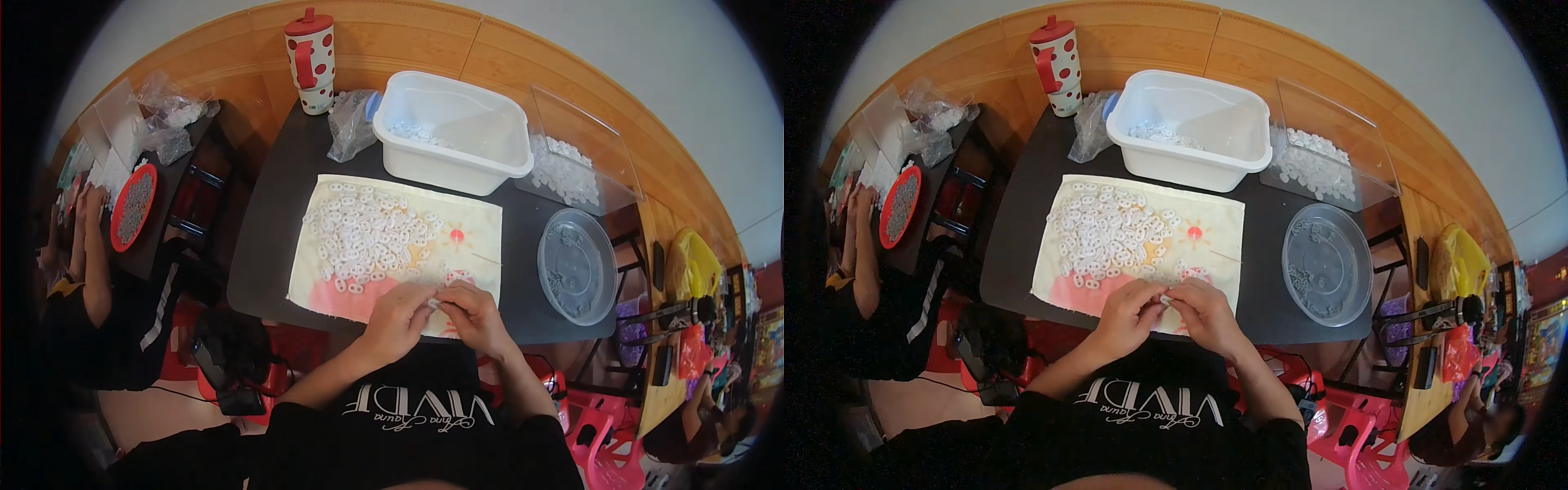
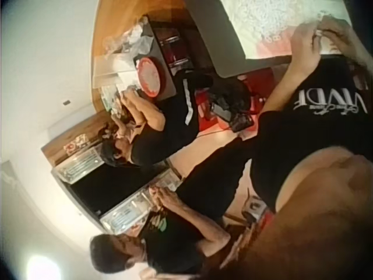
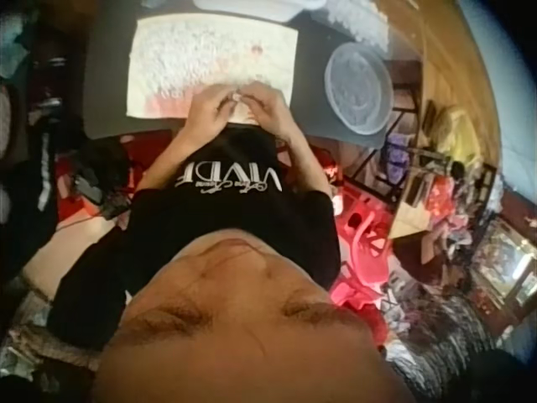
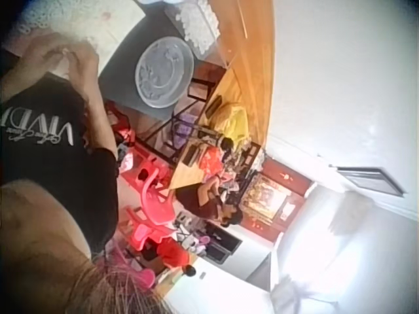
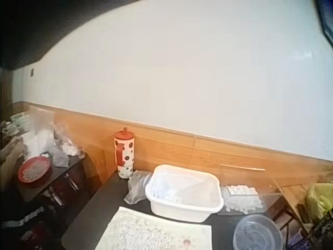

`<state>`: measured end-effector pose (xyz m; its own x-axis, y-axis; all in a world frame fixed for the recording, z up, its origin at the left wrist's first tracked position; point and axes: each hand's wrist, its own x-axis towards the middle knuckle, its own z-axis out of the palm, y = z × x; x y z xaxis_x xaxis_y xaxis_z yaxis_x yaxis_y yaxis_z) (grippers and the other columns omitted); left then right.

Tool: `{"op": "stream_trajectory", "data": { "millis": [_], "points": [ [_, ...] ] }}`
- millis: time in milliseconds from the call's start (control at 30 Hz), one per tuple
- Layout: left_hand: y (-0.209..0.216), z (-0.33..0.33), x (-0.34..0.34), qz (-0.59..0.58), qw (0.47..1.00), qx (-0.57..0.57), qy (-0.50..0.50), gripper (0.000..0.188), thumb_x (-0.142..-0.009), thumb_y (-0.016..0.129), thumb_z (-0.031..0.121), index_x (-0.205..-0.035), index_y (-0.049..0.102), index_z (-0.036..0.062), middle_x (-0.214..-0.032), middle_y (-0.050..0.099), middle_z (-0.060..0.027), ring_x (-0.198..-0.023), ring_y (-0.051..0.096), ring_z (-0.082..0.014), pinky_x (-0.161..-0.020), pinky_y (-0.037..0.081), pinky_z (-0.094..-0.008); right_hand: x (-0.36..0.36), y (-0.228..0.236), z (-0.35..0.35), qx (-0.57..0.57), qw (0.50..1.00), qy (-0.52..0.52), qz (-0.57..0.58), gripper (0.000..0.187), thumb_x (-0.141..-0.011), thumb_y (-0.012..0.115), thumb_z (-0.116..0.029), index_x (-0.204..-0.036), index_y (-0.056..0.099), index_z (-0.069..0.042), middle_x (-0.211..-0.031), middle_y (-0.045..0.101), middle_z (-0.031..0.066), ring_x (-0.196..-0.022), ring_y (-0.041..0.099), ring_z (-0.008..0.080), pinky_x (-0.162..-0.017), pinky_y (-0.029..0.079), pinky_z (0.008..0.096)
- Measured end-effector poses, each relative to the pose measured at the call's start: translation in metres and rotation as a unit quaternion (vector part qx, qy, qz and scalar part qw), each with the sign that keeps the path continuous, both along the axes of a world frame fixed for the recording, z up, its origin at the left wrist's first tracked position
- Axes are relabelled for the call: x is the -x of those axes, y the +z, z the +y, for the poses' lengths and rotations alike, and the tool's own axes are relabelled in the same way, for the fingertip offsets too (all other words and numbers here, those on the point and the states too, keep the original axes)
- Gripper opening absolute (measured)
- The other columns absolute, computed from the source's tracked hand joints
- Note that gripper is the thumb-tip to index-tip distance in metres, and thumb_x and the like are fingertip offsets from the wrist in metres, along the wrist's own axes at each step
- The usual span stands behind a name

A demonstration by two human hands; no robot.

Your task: Inspecting and sorting small white plastic rings on a table at a workstation.

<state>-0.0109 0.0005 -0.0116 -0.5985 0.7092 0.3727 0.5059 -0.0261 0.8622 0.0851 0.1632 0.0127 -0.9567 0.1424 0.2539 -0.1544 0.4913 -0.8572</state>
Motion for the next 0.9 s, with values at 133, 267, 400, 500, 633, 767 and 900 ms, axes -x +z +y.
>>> {"op": "stream_trajectory", "data": {
  "millis": [133, 267, 400, 500, 633, 767, 900],
  "points": [
    [0.004, 0.003, -0.003, 0.092, 0.995, 0.012, 0.032, 0.034, -0.076, 0.067, -0.006, -0.109, 0.062, 0.0003, -0.090, 0.062, -0.0173, -0.085, 0.061, -0.0373, -0.071, 0.050, -0.0422, 0.000, 0.001, -0.002, -0.059, 0.998, -0.001, 0.037, 0.019, -0.081, 0.067, 0.008, -0.099, 0.067, 0.004, -0.088, 0.064, 0.0147, -0.079, 0.063, 0.0286, -0.069, 0.050, 0.0330],
    [0.006, 0.002, -0.002, 0.109, 0.993, 0.007, 0.042, 0.033, -0.074, 0.069, -0.007, -0.107, 0.063, -0.0007, -0.087, 0.062, -0.0164, -0.079, 0.062, -0.0347, -0.067, 0.050, -0.0399, 0.000, -0.001, -0.003, -0.105, 0.992, 0.000, 0.070, 0.021, -0.080, 0.068, 0.008, -0.100, 0.067, 0.003, -0.091, 0.064, 0.0150, -0.081, 0.064, 0.0312, -0.070, 0.051, 0.0351],
    [0.007, -0.004, 0.004, 0.084, 0.996, 0.021, 0.019, 0.029, -0.075, 0.068, -0.007, -0.104, 0.064, -0.0011, -0.085, 0.062, -0.0160, -0.079, 0.062, -0.0343, -0.066, 0.050, -0.0396, -0.003, -0.005, -0.004, -0.145, 0.986, -0.004, 0.077, 0.022, -0.079, 0.067, 0.008, -0.100, 0.068, 0.003, -0.092, 0.064, 0.0150, -0.081, 0.064, 0.0313, -0.070, 0.051, 0.0355],
    [0.005, -0.006, 0.006, 0.079, 0.997, 0.015, 0.008, 0.026, -0.076, 0.068, -0.007, -0.101, 0.065, -0.0014, -0.085, 0.063, -0.0158, -0.078, 0.062, -0.0339, -0.066, 0.049, -0.0394, -0.005, -0.004, -0.006, -0.167, 0.982, -0.006, 0.088, 0.023, -0.078, 0.066, 0.009, -0.100, 0.068, 0.003, -0.092, 0.064, 0.0151, -0.081, 0.063, 0.0317, -0.070, 0.051, 0.0360],
    [0.006, -0.006, 0.006, 0.084, 0.996, 0.030, -0.001, 0.024, -0.076, 0.068, -0.006, -0.099, 0.065, -0.0019, -0.085, 0.064, -0.0154, -0.078, 0.062, -0.0333, -0.066, 0.050, -0.0389, -0.005, -0.006, -0.006, -0.168, 0.981, -0.008, 0.097, 0.024, -0.077, 0.065, 0.010, -0.100, 0.068, 0.004, -0.092, 0.064, 0.0152, -0.080, 0.063, 0.0321, -0.069, 0.051, 0.0367],
    [0.014, -0.005, 0.005, 0.050, 0.999, 0.017, 0.004, 0.020, -0.078, 0.068, -0.005, -0.097, 0.065, -0.0025, -0.084, 0.064, -0.0153, -0.077, 0.062, -0.0327, -0.066, 0.049, -0.0385, -0.005, -0.003, -0.007, -0.178, 0.979, -0.009, 0.102, 0.026, -0.075, 0.063, 0.011, -0.099, 0.068, 0.004, -0.093, 0.063, 0.0149, -0.080, 0.063, 0.0321, -0.068, 0.051, 0.0374],
    [0.010, -0.004, 0.008, 0.066, 0.998, 0.003, -0.018, 0.017, -0.079, 0.068, -0.005, -0.095, 0.065, -0.0027, -0.086, 0.064, -0.0150, -0.075, 0.062, -0.0325, -0.064, 0.049, -0.0383, -0.006, -0.004, -0.006, -0.199, 0.972, -0.011, 0.124, 0.031, -0.071, 0.062, 0.008, -0.101, 0.067, 0.002, -0.092, 0.062, 0.0136, -0.082, 0.061, 0.0323, -0.070, 0.050, 0.0389]
  ]
}}
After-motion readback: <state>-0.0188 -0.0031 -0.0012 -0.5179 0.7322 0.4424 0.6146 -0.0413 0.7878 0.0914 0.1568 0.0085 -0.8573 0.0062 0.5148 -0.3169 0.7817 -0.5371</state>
